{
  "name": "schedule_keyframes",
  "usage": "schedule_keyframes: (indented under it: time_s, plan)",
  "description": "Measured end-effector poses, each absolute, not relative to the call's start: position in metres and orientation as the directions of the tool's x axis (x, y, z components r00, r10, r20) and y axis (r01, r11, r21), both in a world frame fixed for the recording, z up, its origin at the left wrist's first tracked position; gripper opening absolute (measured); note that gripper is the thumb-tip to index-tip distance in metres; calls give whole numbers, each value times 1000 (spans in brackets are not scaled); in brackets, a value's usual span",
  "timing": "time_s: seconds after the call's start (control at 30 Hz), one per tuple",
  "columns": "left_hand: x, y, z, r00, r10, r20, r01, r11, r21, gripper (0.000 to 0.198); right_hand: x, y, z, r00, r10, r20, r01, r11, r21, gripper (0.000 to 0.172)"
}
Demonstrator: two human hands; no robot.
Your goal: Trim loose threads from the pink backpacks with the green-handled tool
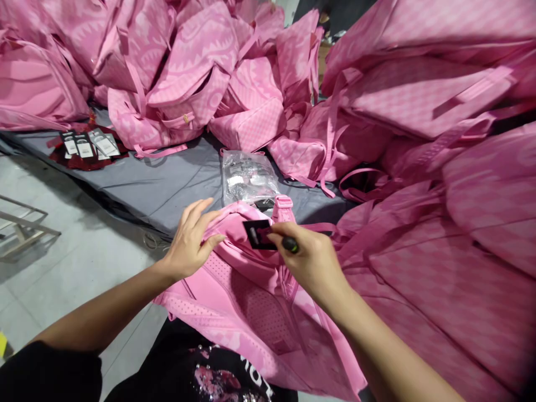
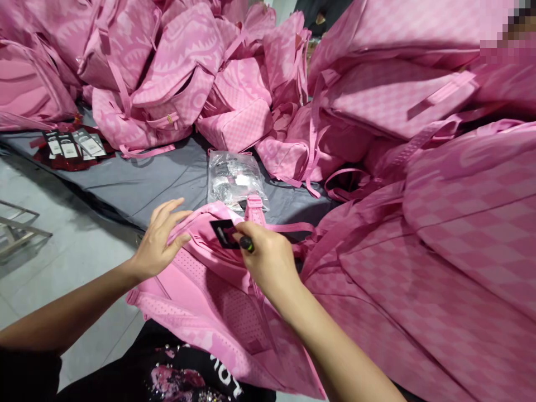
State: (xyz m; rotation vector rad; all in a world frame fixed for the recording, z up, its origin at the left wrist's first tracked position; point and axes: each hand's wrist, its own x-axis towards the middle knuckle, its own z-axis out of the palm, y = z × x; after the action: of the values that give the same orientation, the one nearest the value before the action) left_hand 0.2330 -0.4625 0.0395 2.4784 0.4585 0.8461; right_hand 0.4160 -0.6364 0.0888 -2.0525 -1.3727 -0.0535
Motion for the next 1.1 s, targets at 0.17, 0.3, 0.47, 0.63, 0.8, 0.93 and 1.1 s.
schedule_keyframes:
  time_s: [0.17, 0.3, 0.47, 0.63, 0.8, 0.93, 1.1]
  plan:
    - [217, -459, 8, 812, 565, 149, 371, -696, 614, 72, 401, -605, 75, 292, 954, -67, 936, -300, -185, 31]
    - [224, -460, 0, 795, 552, 253, 317, -732, 603, 69, 390, -583, 62, 184, 963, -198, 973, -207, -103, 21]
    - [224, -455, -3, 797, 529, 292, 295, -763, 576, 65, 389, -579, 64, 154, 946, -285, 980, -184, -80, 20]
    - [213, -451, -8, 810, 519, 273, 289, -758, 585, 62, 375, -578, 78, 226, 972, -67, 939, -235, -250, 29]
    - [215, -434, -24, 801, 561, 209, 364, -733, 575, 61, 376, -546, 66, 128, 992, 22, 950, -116, -291, 45]
    - [215, -425, -28, 825, 540, 169, 364, -735, 572, 58, 380, -543, 71, -71, 997, 1, 984, 70, -161, 32]
    - [210, -429, -19, 794, 595, 120, 435, -696, 572, 49, 390, -590, 79, -85, 967, -241, 996, 82, -22, 27]
